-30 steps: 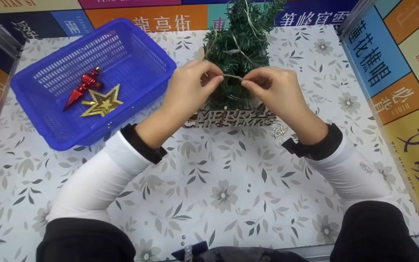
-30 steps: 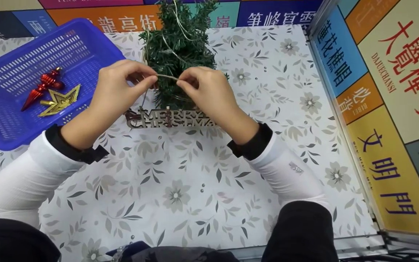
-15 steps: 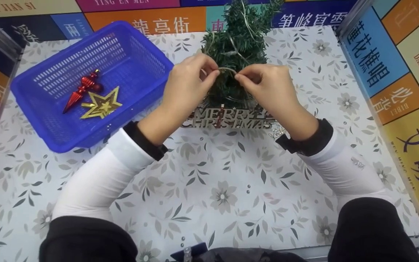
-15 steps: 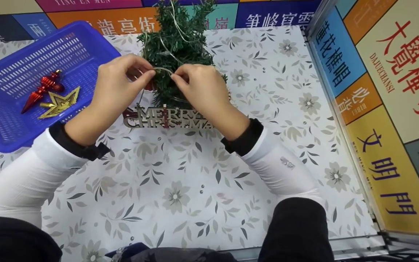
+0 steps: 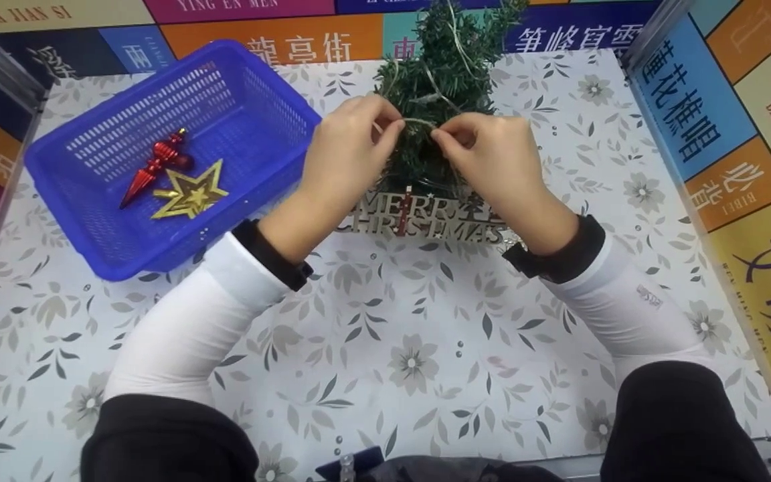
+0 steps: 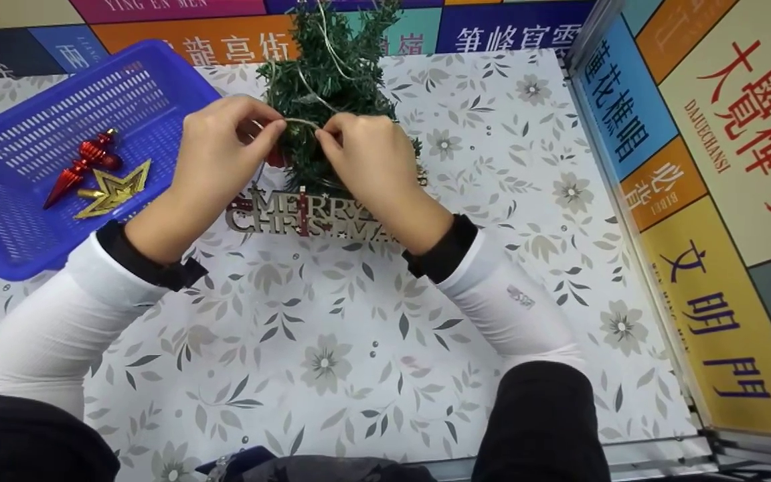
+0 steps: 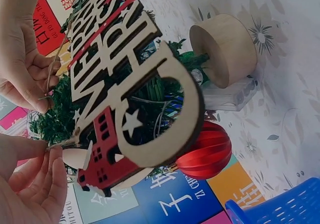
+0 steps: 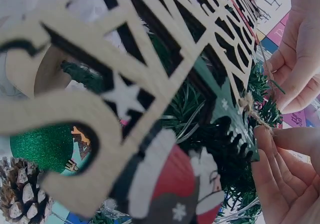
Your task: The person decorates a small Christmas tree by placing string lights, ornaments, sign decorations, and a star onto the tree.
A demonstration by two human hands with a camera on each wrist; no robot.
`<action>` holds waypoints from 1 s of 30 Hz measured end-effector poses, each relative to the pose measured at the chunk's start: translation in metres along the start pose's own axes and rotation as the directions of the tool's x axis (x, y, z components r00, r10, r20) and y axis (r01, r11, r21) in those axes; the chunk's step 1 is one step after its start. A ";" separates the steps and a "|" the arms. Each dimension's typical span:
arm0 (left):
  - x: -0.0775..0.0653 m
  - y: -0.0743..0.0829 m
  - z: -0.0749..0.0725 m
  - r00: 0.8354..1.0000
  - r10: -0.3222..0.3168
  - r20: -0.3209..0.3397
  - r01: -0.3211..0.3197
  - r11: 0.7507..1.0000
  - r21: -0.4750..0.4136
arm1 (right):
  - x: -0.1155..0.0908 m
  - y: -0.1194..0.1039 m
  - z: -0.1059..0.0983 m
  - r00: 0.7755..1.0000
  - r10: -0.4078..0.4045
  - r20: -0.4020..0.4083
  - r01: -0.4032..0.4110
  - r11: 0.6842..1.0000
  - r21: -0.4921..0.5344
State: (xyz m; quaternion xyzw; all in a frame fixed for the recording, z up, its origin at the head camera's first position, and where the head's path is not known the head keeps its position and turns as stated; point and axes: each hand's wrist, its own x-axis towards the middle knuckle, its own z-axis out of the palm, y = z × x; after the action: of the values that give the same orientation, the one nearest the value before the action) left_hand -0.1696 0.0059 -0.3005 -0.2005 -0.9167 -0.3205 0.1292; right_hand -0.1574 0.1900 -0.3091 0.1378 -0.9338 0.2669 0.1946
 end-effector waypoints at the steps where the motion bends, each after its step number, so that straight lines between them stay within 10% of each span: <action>1: 0.000 -0.001 0.001 1.000 0.008 -0.002 -0.008 1.000 0.004 | 0.000 0.000 0.000 1.000 -0.002 0.000 0.002 1.000 -0.007; 16: -0.013 -0.006 0.009 0.994 0.108 -0.028 -0.105 0.990 0.090 | -0.007 0.002 0.006 0.998 -0.016 0.061 0.019 0.998 -0.055; 30: -0.016 -0.013 0.009 0.999 0.030 0.030 -0.033 0.996 0.078 | -0.014 0.012 -0.002 0.986 -0.035 0.164 0.034 0.999 0.008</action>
State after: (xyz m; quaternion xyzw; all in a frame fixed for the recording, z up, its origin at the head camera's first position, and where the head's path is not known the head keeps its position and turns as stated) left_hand -0.1622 -0.0022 -0.3204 -0.2142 -0.9271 -0.2793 0.1289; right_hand -0.1483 0.2029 -0.3192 0.1759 -0.9434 0.2538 0.1213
